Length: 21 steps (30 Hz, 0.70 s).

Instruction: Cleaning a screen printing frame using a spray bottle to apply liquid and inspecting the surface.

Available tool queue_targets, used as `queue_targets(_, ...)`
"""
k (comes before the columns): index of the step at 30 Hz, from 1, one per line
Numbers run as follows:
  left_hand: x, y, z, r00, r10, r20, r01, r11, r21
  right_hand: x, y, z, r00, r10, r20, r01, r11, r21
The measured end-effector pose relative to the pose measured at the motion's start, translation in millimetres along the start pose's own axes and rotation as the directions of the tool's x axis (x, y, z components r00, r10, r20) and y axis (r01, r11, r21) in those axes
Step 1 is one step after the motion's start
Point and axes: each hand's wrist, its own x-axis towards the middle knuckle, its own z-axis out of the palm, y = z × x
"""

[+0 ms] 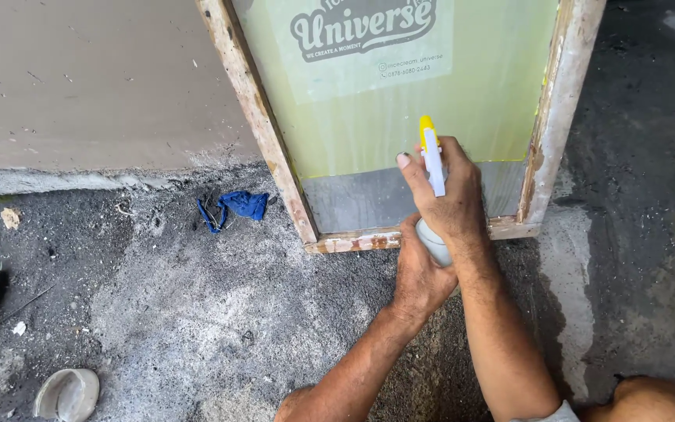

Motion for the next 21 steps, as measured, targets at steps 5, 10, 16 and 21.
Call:
queue_targets(5, -6, 11, 3, 0.999, 0.001, -0.043, -0.003, 0.999, -0.054, 0, -2, 2, 0.998, 0.022, 0.055, -0.020, 0.999, -0.045)
queue_targets(10, -8, 13, 3, 0.998, -0.006, -0.057, 0.001, 0.997, -0.083, 1, -1, 2, 0.992, -0.077, 0.097, 0.076, 0.997, 0.015)
queue_targets(16, 1, 13, -7, 0.994, -0.056, 0.092, 0.054, 0.998, 0.022, 0, 7, -3, 0.993, 0.094, -0.077, -0.100, 0.992, -0.081)
queue_targets(21, -3, 19, -3, 0.996, -0.081, 0.047, 0.082, 0.997, -0.012, -2, 3, -5, 1.000, 0.000, -0.030, -0.002, 0.997, -0.076)
